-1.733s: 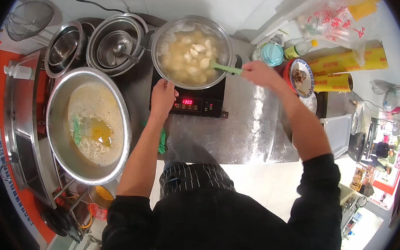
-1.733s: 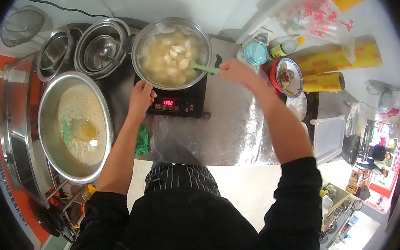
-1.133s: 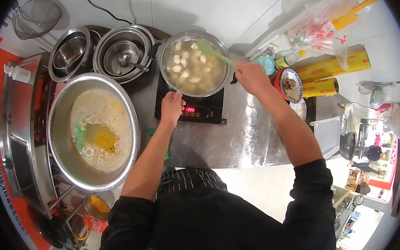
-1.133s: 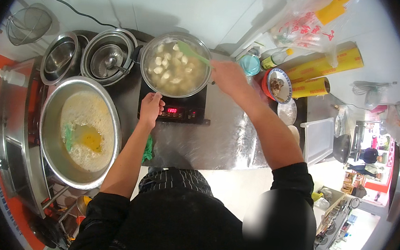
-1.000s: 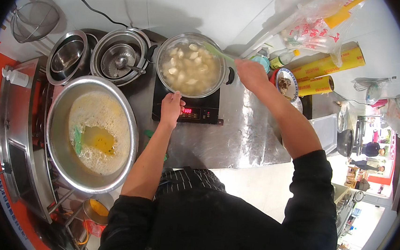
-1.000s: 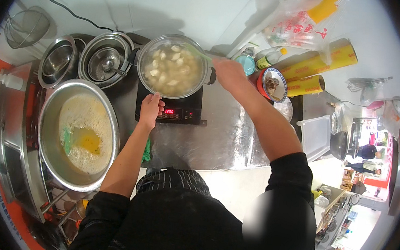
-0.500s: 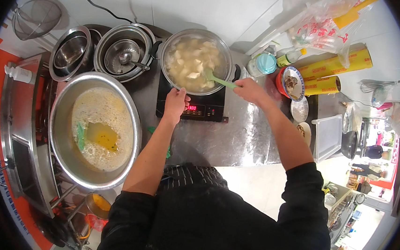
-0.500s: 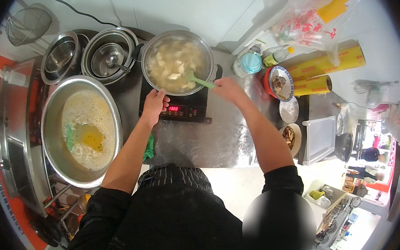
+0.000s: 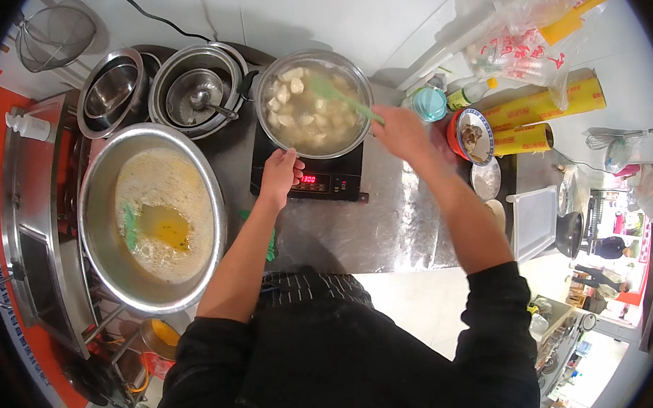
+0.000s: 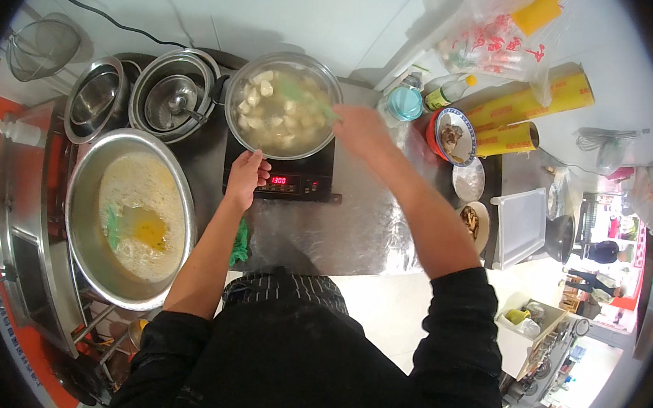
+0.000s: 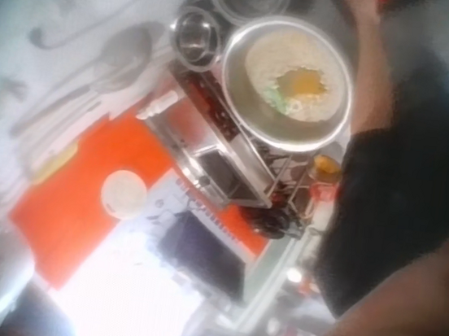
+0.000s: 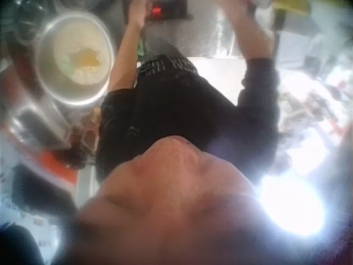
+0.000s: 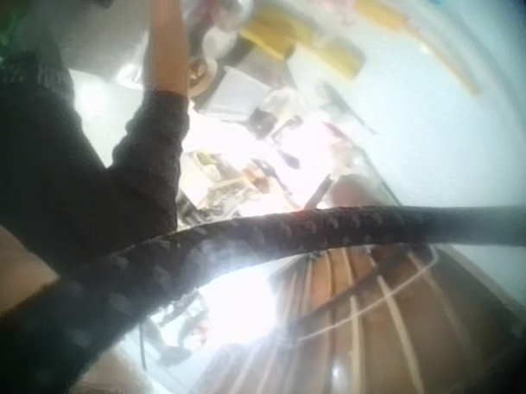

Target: The person places dumplings from a tray into a pot of boiling water and stirs them with a spatula. They then walk to a prep area, add chopped green onions and cooked meat to a bowl, and return to the stove to continue stirring the dumplings.

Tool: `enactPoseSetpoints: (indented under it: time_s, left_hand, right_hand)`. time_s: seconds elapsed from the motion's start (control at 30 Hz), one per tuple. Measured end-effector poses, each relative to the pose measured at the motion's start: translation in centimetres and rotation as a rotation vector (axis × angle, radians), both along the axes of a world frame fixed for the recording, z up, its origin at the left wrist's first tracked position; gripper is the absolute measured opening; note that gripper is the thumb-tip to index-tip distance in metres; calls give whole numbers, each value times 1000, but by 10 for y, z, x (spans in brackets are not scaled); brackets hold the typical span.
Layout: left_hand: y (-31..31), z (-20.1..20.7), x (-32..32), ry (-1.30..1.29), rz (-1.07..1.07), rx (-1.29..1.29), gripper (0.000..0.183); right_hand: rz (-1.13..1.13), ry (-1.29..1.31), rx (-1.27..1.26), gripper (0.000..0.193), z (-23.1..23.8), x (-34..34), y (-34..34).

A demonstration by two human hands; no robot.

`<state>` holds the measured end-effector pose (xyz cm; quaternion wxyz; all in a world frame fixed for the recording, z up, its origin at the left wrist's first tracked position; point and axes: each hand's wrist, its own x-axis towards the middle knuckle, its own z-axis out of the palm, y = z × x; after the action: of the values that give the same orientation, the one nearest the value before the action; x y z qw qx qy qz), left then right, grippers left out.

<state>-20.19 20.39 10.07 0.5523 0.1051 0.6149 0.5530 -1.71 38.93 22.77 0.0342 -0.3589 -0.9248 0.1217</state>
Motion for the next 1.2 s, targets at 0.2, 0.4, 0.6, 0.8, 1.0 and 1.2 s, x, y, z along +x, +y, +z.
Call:
enactPoseSetpoints:
  time_s: [0.2, 0.4, 0.6, 0.8, 1.0, 1.2]
  left_hand:
    - [3, -1, -2, -11, -19, -27, 21]
    - [2, 1, -7, -1, -58, -50, 21]
    - [3, -1, -7, -1, -70, -56, 20]
    - [2, -2, -7, -4, -67, -45, 22]
    - [-1, -4, -7, -23, -48, -22, 21]
    - [0, -9, -3, -70, 8, 16, 19]
  right_hand:
    - [39, -207, 180, 18, 5, 19, 43]
    - [-127, -124, -157, 21, -27, 48, 34]
    - [-233, 43, -542, 26, -46, 44, 13]
    - [-398, 220, -855, 26, -67, -7, -20]
    - [-81, 107, -220, 18, -18, -8, -23]
    - [178, -231, 23, 11, 69, 13, -30]
